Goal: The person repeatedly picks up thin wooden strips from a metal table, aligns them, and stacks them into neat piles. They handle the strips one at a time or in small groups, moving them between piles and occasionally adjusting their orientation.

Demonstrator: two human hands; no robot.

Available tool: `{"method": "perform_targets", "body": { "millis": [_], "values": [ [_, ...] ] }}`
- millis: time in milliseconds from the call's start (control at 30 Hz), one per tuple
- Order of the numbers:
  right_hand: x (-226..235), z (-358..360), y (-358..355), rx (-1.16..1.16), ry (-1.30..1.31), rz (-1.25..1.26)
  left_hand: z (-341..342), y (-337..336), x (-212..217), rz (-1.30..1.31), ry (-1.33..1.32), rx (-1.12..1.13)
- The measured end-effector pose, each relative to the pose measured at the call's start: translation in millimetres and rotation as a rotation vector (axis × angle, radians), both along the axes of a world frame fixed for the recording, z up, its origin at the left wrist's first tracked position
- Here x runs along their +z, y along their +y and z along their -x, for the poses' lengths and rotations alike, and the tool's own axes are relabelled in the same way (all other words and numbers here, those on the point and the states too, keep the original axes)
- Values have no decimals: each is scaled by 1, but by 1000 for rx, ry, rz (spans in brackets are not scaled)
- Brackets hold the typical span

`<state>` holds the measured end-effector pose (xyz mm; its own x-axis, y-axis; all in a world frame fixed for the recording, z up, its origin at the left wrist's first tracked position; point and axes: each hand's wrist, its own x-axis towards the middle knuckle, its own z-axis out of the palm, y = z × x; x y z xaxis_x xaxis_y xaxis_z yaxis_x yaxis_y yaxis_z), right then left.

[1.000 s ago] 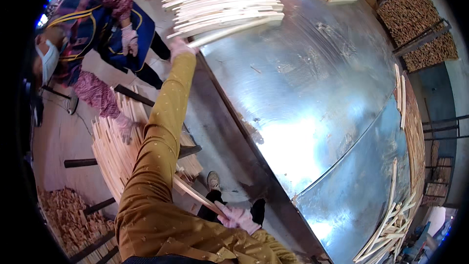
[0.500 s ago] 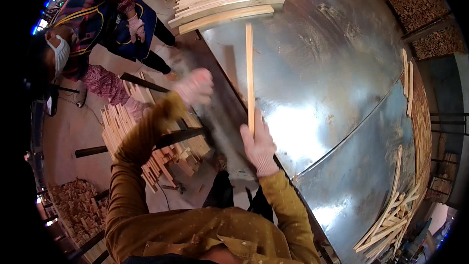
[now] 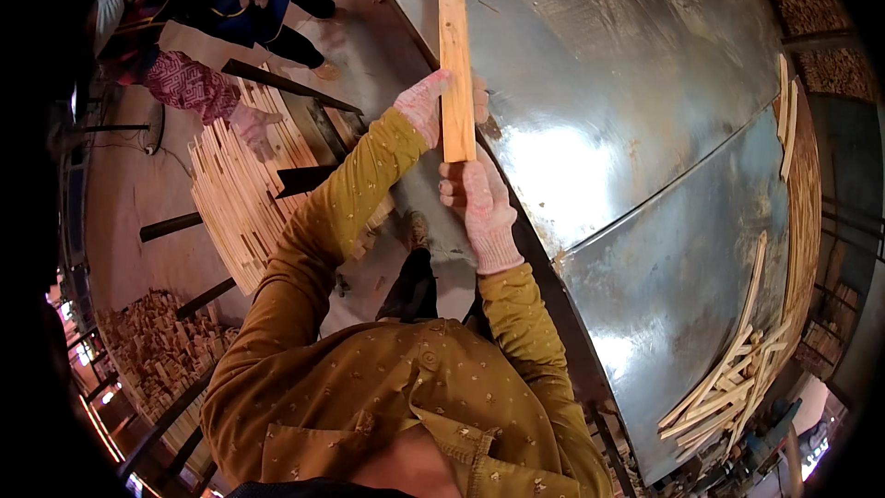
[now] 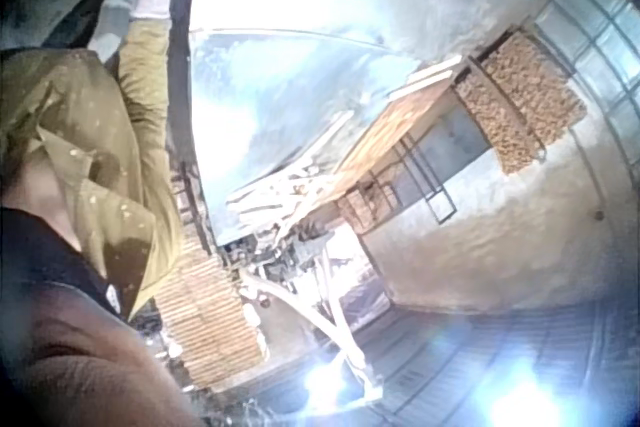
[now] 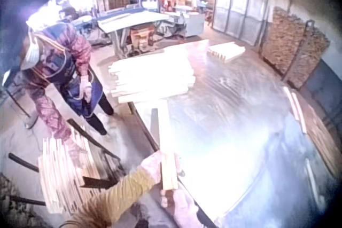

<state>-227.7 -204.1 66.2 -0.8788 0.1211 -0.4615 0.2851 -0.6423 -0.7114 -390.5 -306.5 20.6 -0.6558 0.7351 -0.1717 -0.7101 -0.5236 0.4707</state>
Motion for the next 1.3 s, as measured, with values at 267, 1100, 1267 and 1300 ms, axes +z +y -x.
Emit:
{"method": "perform_targets", "body": {
  "millis": [267,1100,1267,1300],
  "values": [
    [-22,-9,34,217,-45,-172,-64,22,-13,482,175,1],
    [-58,-107,135,247,-282,-203,-13,41,-7,1258,315,50],
    [-52,-70,109,112,-378,-214,122,8,-54,1547,716,501],
    [-42,-62,101,93,-308,-230,145,7,-51,1689,917,415]
  ]
}}
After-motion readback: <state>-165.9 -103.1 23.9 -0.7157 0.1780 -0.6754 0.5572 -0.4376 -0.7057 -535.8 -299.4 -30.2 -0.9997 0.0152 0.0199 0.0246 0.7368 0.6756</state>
